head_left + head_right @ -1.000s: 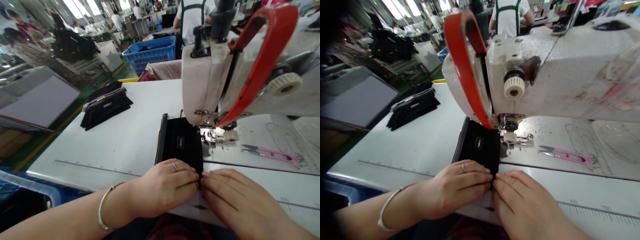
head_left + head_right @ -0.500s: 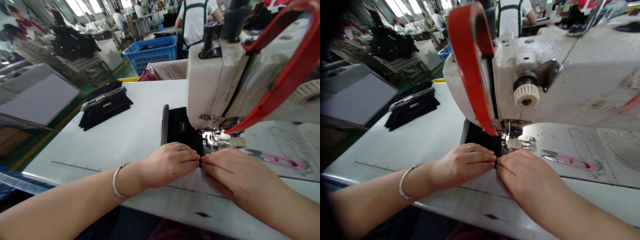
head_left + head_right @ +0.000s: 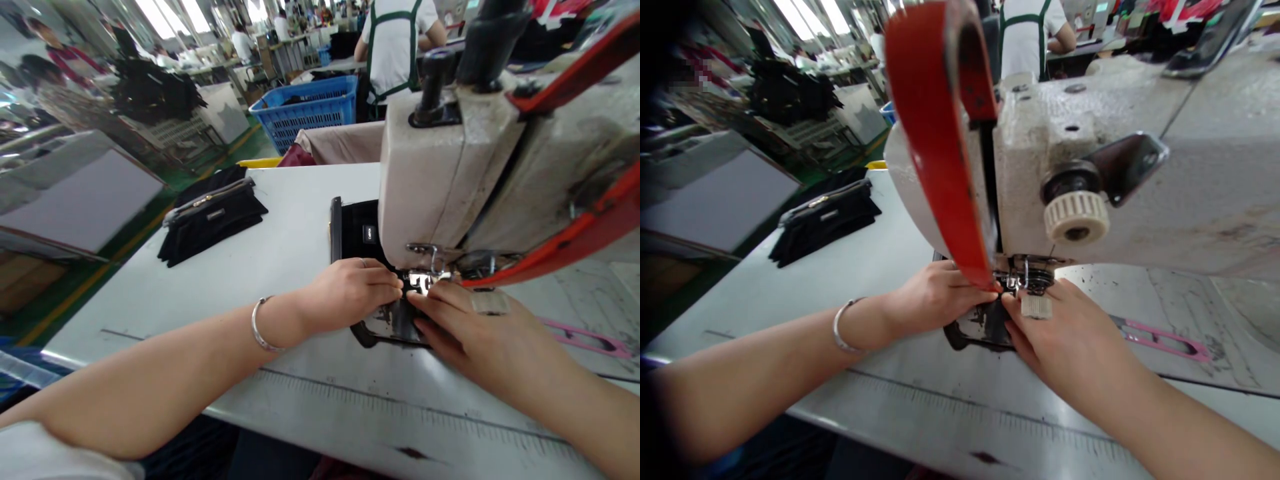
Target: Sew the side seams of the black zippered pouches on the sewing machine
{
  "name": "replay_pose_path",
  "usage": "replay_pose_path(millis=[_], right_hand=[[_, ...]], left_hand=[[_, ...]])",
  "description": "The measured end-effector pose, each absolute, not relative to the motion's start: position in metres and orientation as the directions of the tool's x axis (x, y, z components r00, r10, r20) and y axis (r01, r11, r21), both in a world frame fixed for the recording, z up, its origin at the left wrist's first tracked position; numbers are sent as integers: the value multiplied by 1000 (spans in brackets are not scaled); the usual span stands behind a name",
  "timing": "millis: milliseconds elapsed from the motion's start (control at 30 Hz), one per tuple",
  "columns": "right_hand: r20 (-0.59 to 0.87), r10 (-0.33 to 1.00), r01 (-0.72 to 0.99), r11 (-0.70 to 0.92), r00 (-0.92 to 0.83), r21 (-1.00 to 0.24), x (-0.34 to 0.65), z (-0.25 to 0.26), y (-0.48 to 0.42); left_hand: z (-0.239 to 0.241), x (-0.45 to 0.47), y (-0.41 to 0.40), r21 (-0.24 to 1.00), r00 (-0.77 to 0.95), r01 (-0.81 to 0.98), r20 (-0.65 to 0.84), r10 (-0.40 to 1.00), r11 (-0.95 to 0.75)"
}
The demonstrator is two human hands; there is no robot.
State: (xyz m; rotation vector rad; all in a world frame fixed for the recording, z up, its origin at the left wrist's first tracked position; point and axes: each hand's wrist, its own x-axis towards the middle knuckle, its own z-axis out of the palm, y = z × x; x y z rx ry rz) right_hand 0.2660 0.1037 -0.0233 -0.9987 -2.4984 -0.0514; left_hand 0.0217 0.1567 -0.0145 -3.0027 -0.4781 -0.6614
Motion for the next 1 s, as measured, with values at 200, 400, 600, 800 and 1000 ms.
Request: replay_pose_path(millis=[200, 400, 600, 800, 1000], right_hand=[[469, 645, 680, 723, -604, -119, 265, -28, 108], [459, 643, 681, 724, -613, -105, 265, -28, 108], [432, 651, 676, 727, -624, -119, 265, -28, 108], [419, 664, 682, 719, -619, -132, 265, -28, 107], [452, 637, 643, 748, -624, -166, 272, -21, 104]], left_hand=[[-21, 24, 170, -1, 851, 359, 411, 326, -934], [-21, 26, 169, -12, 827, 365, 462, 319, -931], [-22, 26, 171, 19, 808, 369, 488, 331, -929], [-21, 30, 166, 30, 809, 426, 436, 395, -904], [8, 35, 139, 257, 753, 547, 265, 602, -797]])
